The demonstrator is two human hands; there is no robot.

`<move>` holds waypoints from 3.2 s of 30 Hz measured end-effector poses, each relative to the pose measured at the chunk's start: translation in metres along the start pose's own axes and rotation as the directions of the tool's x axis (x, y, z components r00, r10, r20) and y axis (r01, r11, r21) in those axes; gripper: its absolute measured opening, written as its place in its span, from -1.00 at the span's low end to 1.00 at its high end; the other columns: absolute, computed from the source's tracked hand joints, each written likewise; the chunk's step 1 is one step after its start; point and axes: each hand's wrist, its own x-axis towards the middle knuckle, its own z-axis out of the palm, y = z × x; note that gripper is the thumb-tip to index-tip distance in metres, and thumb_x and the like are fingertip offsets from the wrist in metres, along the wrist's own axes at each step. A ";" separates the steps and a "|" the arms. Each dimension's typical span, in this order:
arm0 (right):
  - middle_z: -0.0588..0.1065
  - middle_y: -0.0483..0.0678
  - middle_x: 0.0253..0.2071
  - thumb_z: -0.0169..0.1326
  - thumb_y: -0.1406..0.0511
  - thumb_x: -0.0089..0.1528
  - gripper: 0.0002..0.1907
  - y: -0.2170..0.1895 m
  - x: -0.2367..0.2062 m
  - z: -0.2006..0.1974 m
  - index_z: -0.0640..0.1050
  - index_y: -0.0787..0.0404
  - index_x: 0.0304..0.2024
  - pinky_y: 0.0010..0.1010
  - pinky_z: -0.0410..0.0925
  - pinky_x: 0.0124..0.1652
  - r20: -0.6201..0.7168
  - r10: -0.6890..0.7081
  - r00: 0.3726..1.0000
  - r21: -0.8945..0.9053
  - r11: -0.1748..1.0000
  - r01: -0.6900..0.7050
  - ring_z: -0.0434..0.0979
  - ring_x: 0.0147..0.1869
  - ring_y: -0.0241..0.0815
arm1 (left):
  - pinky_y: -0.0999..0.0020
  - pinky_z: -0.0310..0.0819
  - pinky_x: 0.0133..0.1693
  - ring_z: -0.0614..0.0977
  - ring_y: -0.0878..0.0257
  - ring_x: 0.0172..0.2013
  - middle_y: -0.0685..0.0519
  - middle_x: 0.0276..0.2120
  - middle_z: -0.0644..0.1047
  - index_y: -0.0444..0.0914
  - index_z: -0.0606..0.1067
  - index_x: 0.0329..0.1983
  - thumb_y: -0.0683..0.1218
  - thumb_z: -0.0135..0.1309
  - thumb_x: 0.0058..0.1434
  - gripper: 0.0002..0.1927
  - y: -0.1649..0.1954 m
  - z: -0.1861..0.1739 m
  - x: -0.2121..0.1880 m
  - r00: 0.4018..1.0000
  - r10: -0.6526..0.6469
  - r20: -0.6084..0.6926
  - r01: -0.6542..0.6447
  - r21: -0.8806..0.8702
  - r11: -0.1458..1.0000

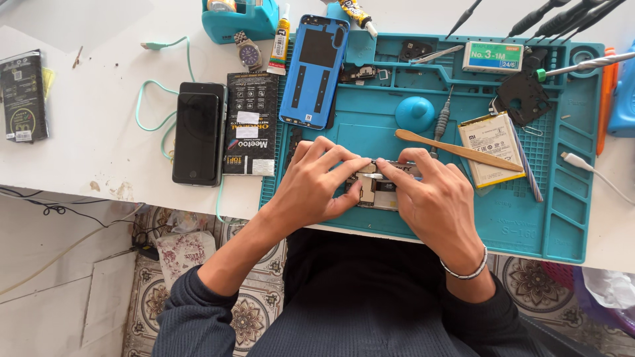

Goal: The person repairs a smartphone at a workbench. They use a wooden spudger to pry and clean the phone frame and screen, then use a screwdriver to work on the exposed internal board and reassemble the phone chassis by hand.

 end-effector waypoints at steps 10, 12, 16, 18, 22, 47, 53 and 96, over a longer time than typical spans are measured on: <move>0.49 -0.16 -0.15 0.20 0.42 0.19 -0.62 -0.001 0.001 0.000 0.70 -0.07 0.01 -0.31 0.28 -0.30 0.003 -0.004 1.000 -0.023 1.000 0.004 0.49 -0.31 -0.17 | 0.20 0.29 -0.05 0.49 0.14 -0.08 0.13 -0.17 0.54 -0.15 0.56 0.10 -0.11 0.21 0.17 -0.61 -0.002 0.004 0.000 0.999 0.003 0.043 -0.005 0.043 0.999; 0.48 -0.16 -0.15 0.20 0.42 0.19 -0.63 -0.001 0.001 0.000 0.70 -0.07 0.00 -0.31 0.28 -0.30 0.001 -0.011 1.000 -0.022 1.000 0.011 0.49 -0.30 -0.17 | 0.20 0.29 -0.06 0.48 0.14 -0.08 0.12 -0.18 0.53 -0.16 0.56 0.12 -0.11 0.21 0.19 -0.61 0.000 0.004 -0.001 0.999 0.012 0.041 -0.014 0.066 0.998; 0.49 -0.16 -0.15 0.17 0.44 0.19 -0.63 -0.002 0.001 -0.001 0.70 -0.04 0.00 -0.30 0.29 -0.29 -0.004 -0.003 1.000 -0.005 1.000 0.003 0.49 -0.31 -0.16 | 0.24 0.30 -0.11 0.47 0.15 -0.12 0.13 -0.19 0.54 -0.20 0.57 0.16 -0.13 0.20 0.20 -0.58 0.003 0.003 0.000 0.998 0.038 0.052 -0.044 0.129 0.991; 0.50 -0.16 -0.14 0.15 0.45 0.18 -0.62 -0.002 0.000 0.000 0.70 -0.01 -0.01 -0.30 0.30 -0.27 -0.010 0.004 1.000 0.015 1.000 -0.004 0.49 -0.31 -0.15 | 0.26 0.30 -0.13 0.47 0.15 -0.13 0.12 -0.18 0.55 -0.23 0.58 0.15 -0.13 0.20 0.20 -0.59 0.005 0.003 0.000 0.996 0.063 0.059 -0.073 0.189 0.979; 0.53 -0.16 -0.12 0.12 0.47 0.17 -0.65 0.000 -0.002 -0.001 0.70 0.07 -0.04 -0.31 0.30 -0.27 -0.020 0.049 0.999 0.069 0.997 -0.047 0.47 -0.33 -0.14 | 0.27 0.31 -0.12 0.49 0.20 -0.14 0.13 -0.14 0.58 -0.26 0.59 0.11 -0.13 0.19 0.21 -0.63 0.007 0.004 0.001 0.994 0.098 0.043 -0.105 0.208 0.972; 0.52 -0.14 -0.13 0.10 0.46 0.17 -0.63 0.002 -0.003 0.000 0.69 0.05 -0.02 -0.28 0.30 -0.26 -0.022 0.034 0.999 0.089 0.995 -0.032 0.49 -0.28 -0.14 | 0.28 0.28 -0.16 0.49 0.24 -0.20 0.16 -0.15 0.60 -0.21 0.61 0.04 -0.10 0.21 0.22 -0.68 0.009 0.003 0.002 0.992 0.121 0.023 -0.123 0.255 0.959; 0.52 -0.15 -0.13 0.11 0.46 0.16 -0.63 0.002 -0.003 -0.001 0.70 0.04 -0.03 -0.28 0.30 -0.26 -0.017 0.037 0.999 0.088 0.995 -0.036 0.49 -0.29 -0.14 | 0.28 0.27 -0.16 0.49 0.24 -0.19 0.17 -0.15 0.58 -0.23 0.61 0.04 -0.10 0.20 0.22 -0.68 0.010 0.004 0.003 0.991 0.131 0.030 -0.134 0.304 0.943; 0.49 -0.14 -0.09 0.15 0.45 0.15 -0.54 0.000 -0.002 0.001 0.68 -0.07 0.05 -0.30 0.29 -0.26 0.015 -0.002 1.000 -0.021 1.000 0.002 0.50 -0.27 -0.17 | 0.26 0.31 -0.09 0.49 0.18 -0.08 0.20 -0.04 0.58 -0.19 0.63 -0.04 -0.08 0.24 0.26 -0.78 0.015 0.007 -0.005 0.998 -0.024 -0.056 0.032 0.145 0.989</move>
